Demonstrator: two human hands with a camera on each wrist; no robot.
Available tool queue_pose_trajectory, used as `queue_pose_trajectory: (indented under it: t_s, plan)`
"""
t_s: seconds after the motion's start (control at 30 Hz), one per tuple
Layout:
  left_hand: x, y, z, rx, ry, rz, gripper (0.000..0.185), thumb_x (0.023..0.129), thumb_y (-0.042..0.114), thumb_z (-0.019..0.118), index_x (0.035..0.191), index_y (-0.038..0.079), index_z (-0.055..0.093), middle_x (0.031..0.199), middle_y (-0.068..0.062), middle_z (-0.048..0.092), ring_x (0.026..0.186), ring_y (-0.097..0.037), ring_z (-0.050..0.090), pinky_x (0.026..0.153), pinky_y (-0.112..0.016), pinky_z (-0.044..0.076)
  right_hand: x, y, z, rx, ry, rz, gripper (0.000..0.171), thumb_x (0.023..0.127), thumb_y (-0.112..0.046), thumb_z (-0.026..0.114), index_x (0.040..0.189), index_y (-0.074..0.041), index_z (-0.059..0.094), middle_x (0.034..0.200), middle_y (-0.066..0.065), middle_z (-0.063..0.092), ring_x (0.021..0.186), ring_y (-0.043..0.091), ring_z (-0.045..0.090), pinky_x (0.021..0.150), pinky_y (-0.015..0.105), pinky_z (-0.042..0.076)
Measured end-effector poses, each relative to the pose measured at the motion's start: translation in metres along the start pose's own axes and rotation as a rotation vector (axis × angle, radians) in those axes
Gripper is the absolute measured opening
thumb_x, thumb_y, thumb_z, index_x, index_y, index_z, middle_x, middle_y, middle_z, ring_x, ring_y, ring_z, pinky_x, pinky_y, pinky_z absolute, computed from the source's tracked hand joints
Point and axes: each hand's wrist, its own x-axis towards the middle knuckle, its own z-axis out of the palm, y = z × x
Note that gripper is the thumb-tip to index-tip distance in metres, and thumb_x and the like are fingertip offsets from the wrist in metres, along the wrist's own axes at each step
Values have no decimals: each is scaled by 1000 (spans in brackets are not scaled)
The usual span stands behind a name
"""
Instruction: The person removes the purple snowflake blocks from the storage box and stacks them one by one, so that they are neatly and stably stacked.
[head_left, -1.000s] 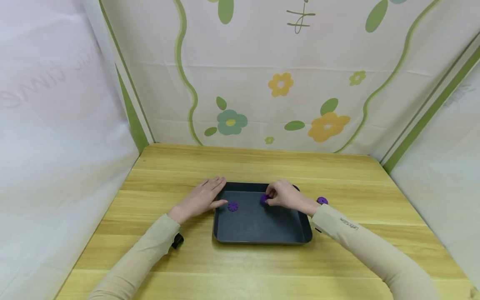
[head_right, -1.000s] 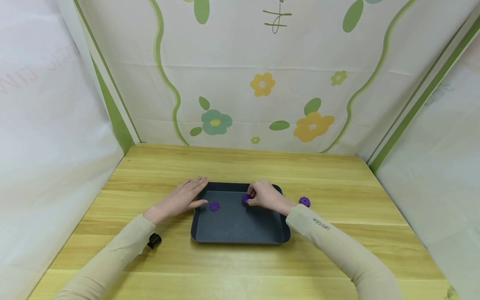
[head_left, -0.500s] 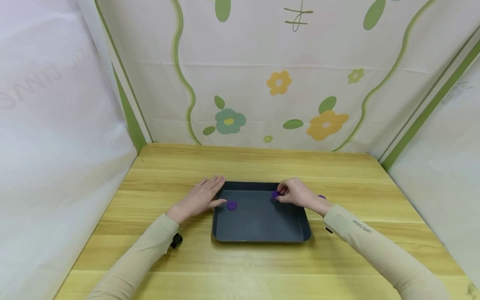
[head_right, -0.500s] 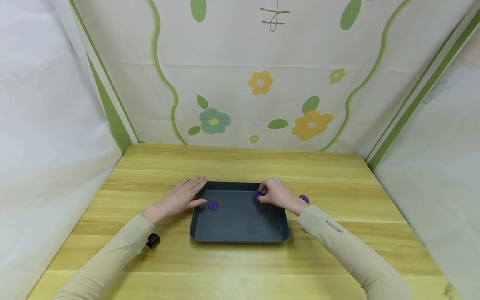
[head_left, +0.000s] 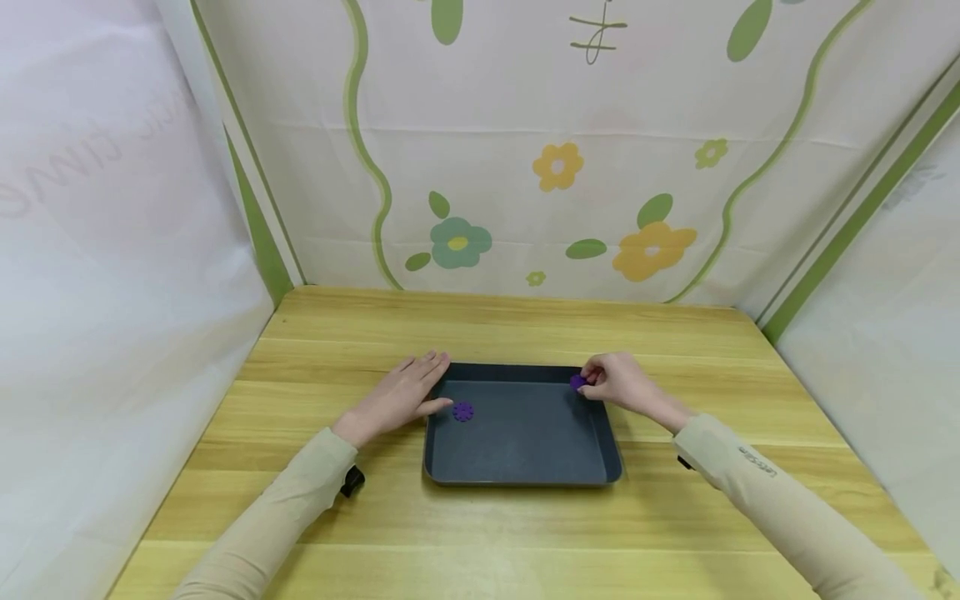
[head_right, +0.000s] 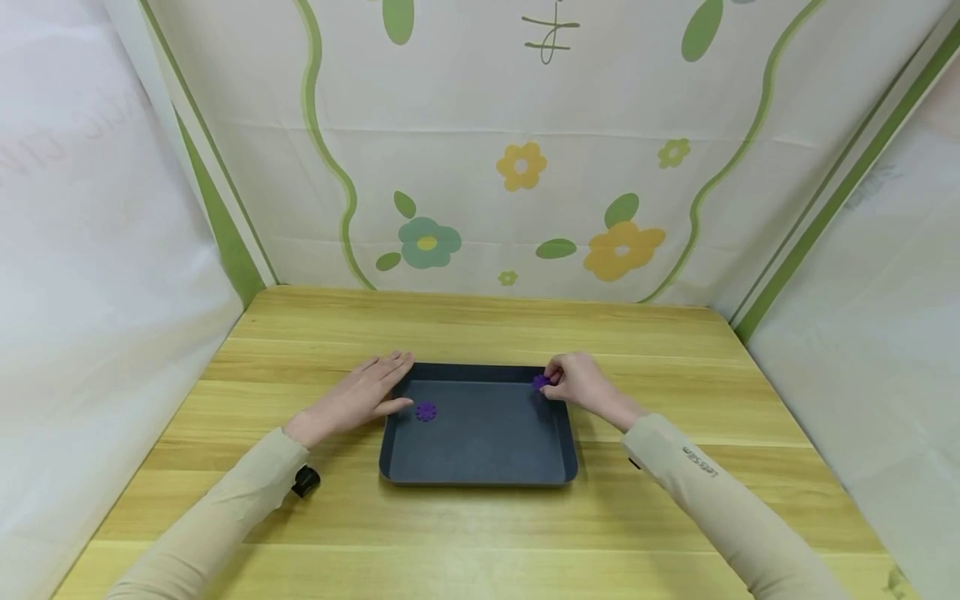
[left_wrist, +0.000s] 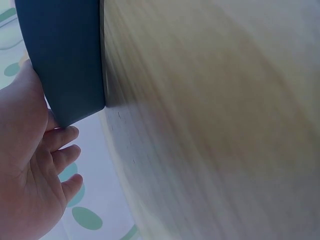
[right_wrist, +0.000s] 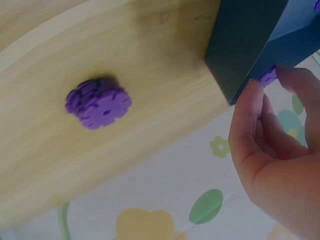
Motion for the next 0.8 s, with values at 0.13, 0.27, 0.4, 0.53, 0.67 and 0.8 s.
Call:
queue_pose_trajectory:
  t_s: [0.13, 0.27, 0.4, 0.53, 0.67, 0.8]
  plan:
    - [0, 0, -1, 0, -1, 0, 75, 100, 50, 51, 154, 2, 33, 159, -16, 37, 149, -31, 35, 121, -53, 32, -3, 5, -5, 3, 11, 27, 18, 83, -12, 77, 93, 2, 72, 82, 9, 73, 72, 12, 65, 65, 23, 54]
    - [0, 1, -1, -5, -9, -3, 76, 100, 51, 51, 154, 1, 33, 159, -16, 36, 149, -32, 34, 121, -53, 32, -7, 9, -8, 2, 28, 32, 18, 83, -12, 77, 93, 2, 72, 82, 9, 73, 71, 13, 65, 64, 23, 55]
    - [0, 2, -2, -17, -25, -14, 76, 100, 52, 50, 155, 2, 31, 160, -16, 35, 150, -32, 32, 121, -53, 30, -11, 16, -12, -13, 42, 37, 18, 83, -12, 78, 93, 2, 72, 82, 10, 73, 72, 14, 66, 64, 23, 55]
    - [0, 1, -1, -21, -23, -19, 76, 100, 52, 50, 155, 3, 31, 160, -16, 34, 150, -32, 32, 122, -53, 30, -16, 22, -18, -20, 47, 49, 19, 83, -11, 77, 94, 4, 72, 84, 12, 73, 73, 15, 66, 65, 26, 56]
    - [0, 1, 0, -16, -12, -14, 76, 100, 51, 51, 155, 2, 31, 160, -16, 35, 150, -31, 33, 121, -53, 31, -21, 29, -22, -35, 57, 67, 20, 83, -11, 76, 96, 4, 72, 85, 13, 73, 74, 17, 68, 66, 30, 57]
    - [0, 0, 0, -14, -8, -11, 76, 100, 51, 51, 155, 2, 31, 159, -16, 36, 149, -32, 34, 121, -53, 31, -24, 37, -25, -41, 65, 90, 21, 84, -11, 75, 96, 5, 71, 86, 14, 73, 75, 19, 68, 67, 32, 58]
